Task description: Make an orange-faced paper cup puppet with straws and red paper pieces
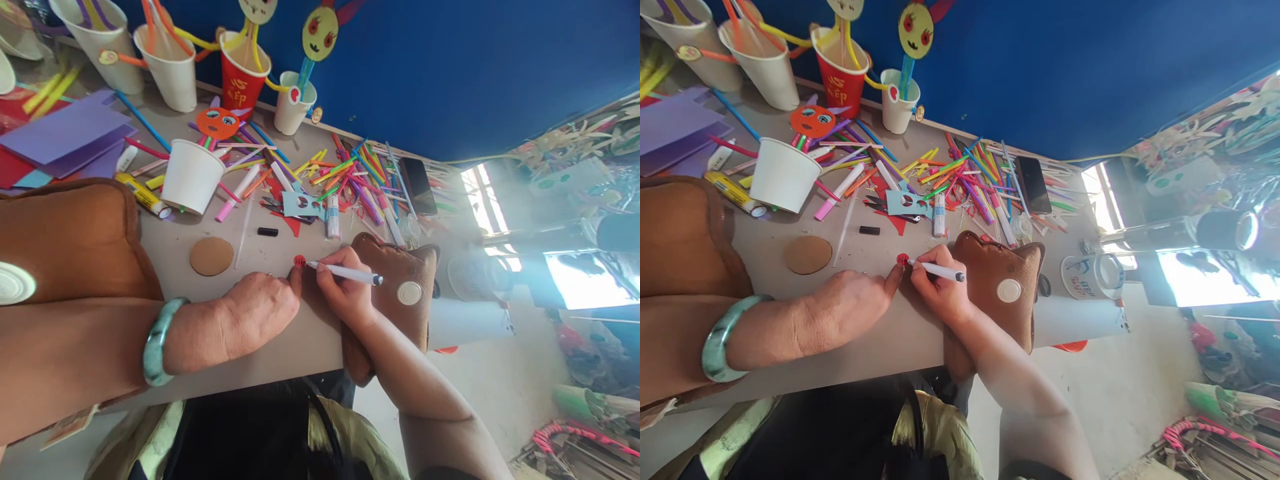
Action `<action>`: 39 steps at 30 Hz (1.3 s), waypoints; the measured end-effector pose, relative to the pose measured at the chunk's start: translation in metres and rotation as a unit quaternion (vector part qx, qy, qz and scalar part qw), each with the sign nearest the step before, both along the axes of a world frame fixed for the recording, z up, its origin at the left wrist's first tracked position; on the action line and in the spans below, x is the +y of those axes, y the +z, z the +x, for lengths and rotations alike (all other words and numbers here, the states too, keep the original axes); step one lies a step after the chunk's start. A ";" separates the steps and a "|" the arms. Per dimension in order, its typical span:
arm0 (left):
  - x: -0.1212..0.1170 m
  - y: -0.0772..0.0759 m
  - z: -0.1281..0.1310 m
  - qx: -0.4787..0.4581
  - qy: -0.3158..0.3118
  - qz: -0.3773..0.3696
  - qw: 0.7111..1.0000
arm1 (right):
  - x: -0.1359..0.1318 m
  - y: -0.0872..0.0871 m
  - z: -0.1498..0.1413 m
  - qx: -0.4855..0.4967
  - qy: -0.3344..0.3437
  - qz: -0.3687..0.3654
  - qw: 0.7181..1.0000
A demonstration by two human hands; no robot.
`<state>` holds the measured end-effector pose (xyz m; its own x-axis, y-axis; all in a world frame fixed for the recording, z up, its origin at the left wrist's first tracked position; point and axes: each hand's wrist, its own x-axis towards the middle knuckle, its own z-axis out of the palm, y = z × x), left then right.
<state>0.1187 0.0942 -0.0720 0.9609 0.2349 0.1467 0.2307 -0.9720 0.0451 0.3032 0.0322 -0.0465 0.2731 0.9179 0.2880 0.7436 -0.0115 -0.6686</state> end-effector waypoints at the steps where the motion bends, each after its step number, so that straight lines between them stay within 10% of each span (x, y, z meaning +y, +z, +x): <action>1: 0.000 0.004 0.001 0.002 0.002 0.010 1.000 | 0.000 0.000 0.000 0.002 0.002 -0.002 1.000; 23: 0.002 0.026 0.007 0.023 0.017 0.020 0.999 | 0.001 0.000 0.000 -0.011 0.013 -0.010 1.000; 39: -0.002 0.008 0.002 0.024 0.009 -0.011 1.000 | 0.001 -0.003 0.001 -0.019 0.017 -0.005 1.000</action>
